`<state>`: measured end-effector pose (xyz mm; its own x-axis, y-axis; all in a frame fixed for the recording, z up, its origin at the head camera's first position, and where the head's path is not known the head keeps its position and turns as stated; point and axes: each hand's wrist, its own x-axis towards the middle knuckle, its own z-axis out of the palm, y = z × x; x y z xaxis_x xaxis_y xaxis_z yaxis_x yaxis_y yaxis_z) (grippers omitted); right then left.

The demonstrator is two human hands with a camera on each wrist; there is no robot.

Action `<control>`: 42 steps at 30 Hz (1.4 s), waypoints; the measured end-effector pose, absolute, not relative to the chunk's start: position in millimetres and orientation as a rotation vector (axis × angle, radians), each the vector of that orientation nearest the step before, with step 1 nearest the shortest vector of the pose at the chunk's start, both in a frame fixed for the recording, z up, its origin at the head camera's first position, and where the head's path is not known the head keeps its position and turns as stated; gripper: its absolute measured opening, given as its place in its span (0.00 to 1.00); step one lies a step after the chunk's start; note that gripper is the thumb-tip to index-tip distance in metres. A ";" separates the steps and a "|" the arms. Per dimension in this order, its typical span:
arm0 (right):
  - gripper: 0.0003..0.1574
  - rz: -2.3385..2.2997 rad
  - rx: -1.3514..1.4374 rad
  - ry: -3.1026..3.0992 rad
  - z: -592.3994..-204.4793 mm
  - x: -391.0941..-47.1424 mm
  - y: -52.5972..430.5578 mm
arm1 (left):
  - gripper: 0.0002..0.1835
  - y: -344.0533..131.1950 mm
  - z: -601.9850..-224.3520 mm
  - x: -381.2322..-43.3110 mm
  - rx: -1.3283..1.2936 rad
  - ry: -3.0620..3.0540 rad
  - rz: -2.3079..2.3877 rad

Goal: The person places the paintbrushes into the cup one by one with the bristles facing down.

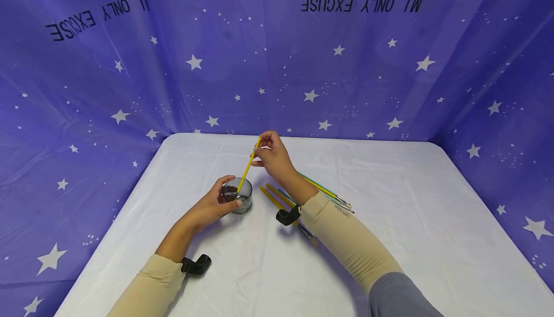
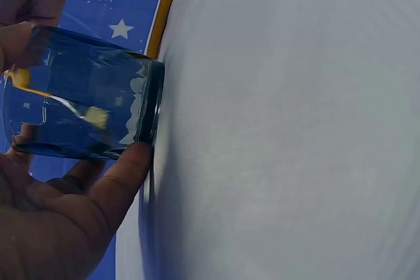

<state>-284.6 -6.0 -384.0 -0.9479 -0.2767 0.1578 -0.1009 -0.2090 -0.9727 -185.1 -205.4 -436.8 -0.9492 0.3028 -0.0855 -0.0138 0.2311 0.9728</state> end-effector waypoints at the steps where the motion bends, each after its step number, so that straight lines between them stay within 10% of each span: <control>1: 0.19 -2.296 -0.461 1.910 -384.9 -284.1 -6.2 | 0.44 -204.7 -436.8 -184.8 0.265 2.246 1.778; 42: 0.17 -1.394 -0.502 2.499 -419.6 -330.2 102.0 | 0.44 -199.3 -439.8 -184.9 0.339 2.222 1.733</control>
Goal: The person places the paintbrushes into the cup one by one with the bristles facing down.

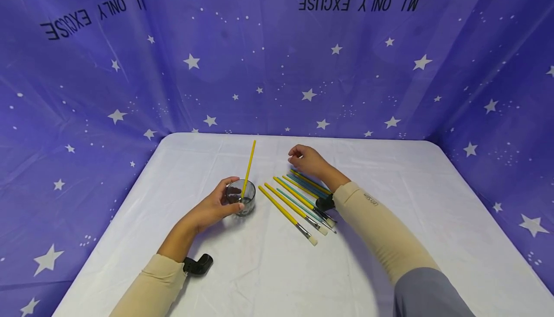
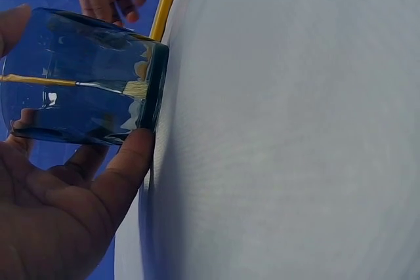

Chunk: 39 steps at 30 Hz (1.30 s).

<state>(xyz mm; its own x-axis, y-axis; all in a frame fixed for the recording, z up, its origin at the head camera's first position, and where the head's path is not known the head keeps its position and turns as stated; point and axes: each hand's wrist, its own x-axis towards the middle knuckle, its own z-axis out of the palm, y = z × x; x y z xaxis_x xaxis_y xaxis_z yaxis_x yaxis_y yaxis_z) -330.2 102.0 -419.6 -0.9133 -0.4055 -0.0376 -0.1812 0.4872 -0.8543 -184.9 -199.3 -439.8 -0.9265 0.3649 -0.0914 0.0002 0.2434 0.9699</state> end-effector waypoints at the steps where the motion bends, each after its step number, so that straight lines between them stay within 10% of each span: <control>1: 0.17 -1.332 -0.515 2.527 -419.7 -330.6 104.6 | 0.45 -199.4 -439.9 -185.1 0.338 2.220 1.733; 39: 0.14 -0.773 -0.560 2.548 -426.3 -346.2 115.0 | 0.44 -199.5 -440.1 -183.9 0.363 2.225 1.736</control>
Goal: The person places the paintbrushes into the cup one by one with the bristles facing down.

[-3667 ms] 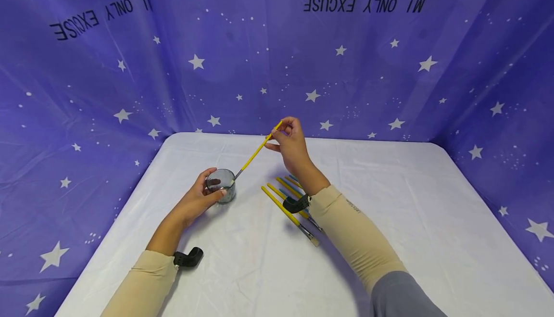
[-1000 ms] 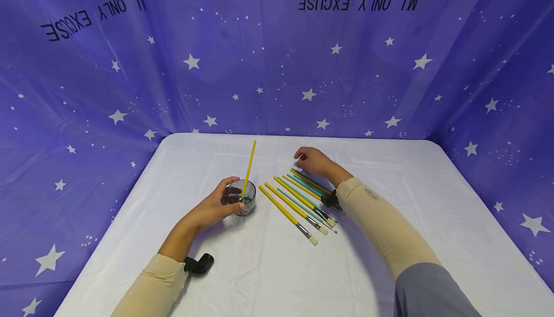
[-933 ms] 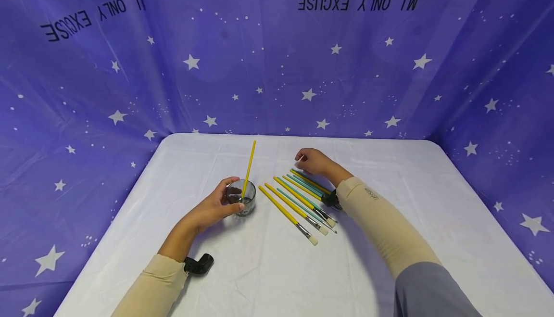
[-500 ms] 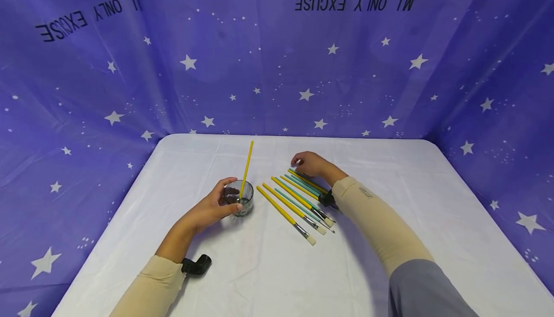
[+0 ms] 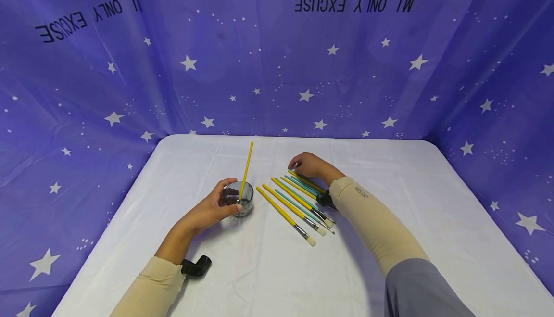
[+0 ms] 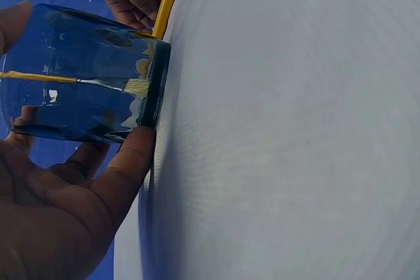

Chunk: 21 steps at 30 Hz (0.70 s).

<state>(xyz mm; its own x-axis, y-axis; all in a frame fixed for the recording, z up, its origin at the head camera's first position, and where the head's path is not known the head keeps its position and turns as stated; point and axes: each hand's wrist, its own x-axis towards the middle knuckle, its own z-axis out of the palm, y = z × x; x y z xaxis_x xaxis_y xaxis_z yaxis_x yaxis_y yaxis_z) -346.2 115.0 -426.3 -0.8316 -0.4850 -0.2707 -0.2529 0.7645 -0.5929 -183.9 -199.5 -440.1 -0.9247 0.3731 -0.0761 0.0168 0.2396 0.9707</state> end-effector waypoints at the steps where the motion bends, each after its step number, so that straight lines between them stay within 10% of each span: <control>1: 0.15 -0.772 -0.565 2.547 -426.7 -346.3 115.1 | 0.44 -199.4 -440.3 -183.9 0.363 2.223 1.738; 21: 0.12 -0.717 -0.722 2.608 -429.1 -345.8 118.2 | 0.43 -200.0 -441.8 -185.6 0.375 2.214 1.744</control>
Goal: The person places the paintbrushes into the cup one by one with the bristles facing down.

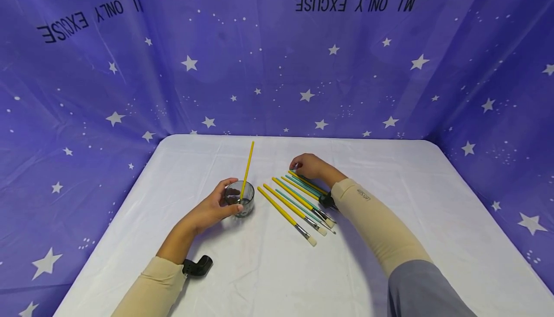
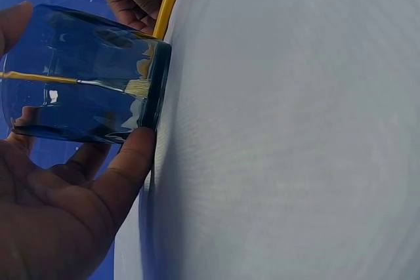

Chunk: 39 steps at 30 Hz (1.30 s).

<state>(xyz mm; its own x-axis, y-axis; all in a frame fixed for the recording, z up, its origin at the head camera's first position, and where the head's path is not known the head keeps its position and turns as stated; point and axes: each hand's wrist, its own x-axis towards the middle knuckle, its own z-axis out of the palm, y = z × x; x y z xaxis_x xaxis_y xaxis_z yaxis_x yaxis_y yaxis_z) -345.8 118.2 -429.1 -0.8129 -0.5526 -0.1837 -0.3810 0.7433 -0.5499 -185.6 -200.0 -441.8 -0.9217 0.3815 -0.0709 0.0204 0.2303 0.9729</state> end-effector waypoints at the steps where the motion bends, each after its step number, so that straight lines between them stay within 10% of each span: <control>1: 0.12 -0.721 -0.716 2.607 -428.8 -345.6 118.3 | 0.43 -199.9 -441.8 -185.6 0.377 2.214 1.744; 39: 0.13 -0.854 -0.695 2.519 -411.3 -345.5 134.5 | 0.43 -199.5 -441.7 -184.4 0.374 2.221 1.728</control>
<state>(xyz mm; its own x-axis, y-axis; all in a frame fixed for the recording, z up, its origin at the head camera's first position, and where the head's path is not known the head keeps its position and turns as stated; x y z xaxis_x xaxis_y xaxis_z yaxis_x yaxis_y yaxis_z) -345.5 134.5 -411.3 -0.8010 -0.5644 -0.1995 -0.3269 0.6916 -0.6441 -184.4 -199.5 -441.7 -0.9205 0.3832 -0.0763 0.0201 0.2416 0.9702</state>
